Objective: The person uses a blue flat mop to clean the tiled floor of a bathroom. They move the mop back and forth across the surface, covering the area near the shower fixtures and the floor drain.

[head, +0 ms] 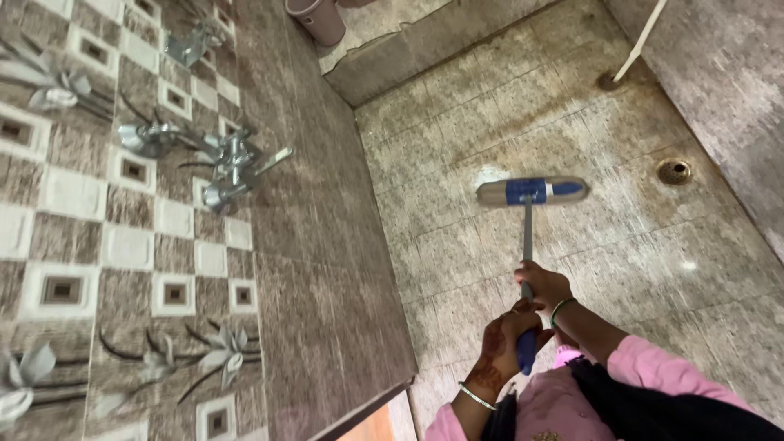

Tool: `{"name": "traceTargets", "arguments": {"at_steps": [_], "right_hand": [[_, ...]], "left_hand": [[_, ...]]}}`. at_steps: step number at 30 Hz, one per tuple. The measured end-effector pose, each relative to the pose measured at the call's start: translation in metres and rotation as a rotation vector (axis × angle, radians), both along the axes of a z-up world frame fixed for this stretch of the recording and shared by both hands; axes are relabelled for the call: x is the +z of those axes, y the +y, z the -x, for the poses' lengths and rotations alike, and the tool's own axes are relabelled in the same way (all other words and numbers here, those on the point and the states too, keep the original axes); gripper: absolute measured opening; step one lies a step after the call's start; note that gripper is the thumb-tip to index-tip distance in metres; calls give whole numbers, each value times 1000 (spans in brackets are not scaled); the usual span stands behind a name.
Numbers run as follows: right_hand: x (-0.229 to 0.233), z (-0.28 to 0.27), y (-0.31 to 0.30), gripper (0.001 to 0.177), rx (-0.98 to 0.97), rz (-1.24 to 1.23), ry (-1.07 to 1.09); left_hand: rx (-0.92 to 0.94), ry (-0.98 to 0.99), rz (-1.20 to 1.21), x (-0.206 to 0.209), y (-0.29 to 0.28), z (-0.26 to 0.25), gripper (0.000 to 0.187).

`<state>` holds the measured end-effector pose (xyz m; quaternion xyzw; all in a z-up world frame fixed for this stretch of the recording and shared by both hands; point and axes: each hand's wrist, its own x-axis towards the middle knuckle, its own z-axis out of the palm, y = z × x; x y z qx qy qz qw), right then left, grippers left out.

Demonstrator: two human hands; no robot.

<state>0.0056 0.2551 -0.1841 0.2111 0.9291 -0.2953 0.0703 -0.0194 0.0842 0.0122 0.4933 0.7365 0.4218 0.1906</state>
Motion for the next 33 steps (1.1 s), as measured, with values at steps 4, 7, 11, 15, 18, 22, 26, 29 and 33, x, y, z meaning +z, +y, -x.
{"name": "traceTargets", "arguments": {"at_steps": [4, 7, 11, 15, 18, 22, 26, 29, 33], "right_hand": [[-36, 20, 46, 26, -43, -27, 137], [-45, 31, 69, 26, -46, -121, 46], [-44, 12, 65, 40, -6, -116, 7], [-39, -11, 38, 58, 14, -62, -23], [-37, -35, 2, 61, 20, 13, -34], [-15, -75, -54, 33, -39, 5, 58], [34, -106, -86, 40, -13, 36, -36], [55, -107, -89, 28, -50, 31, -37], [47, -99, -75, 7, -124, -26, 110]], "left_hand": [[5, -32, 202, -59, 42, 15, 19], [20, 22, 119, -91, 60, 17, 18], [-21, -133, 84, -106, 51, 0, 14], [-23, -102, 113, -72, 19, -20, 10], [-94, -38, 126, -32, -13, -31, 14], [-207, 84, 3, 17, -54, -48, 20], [-239, 11, 120, 51, -82, -63, 25], [-216, 16, 6, 54, -82, -70, 23], [-182, 2, -14, 43, -64, -62, 20]]}}
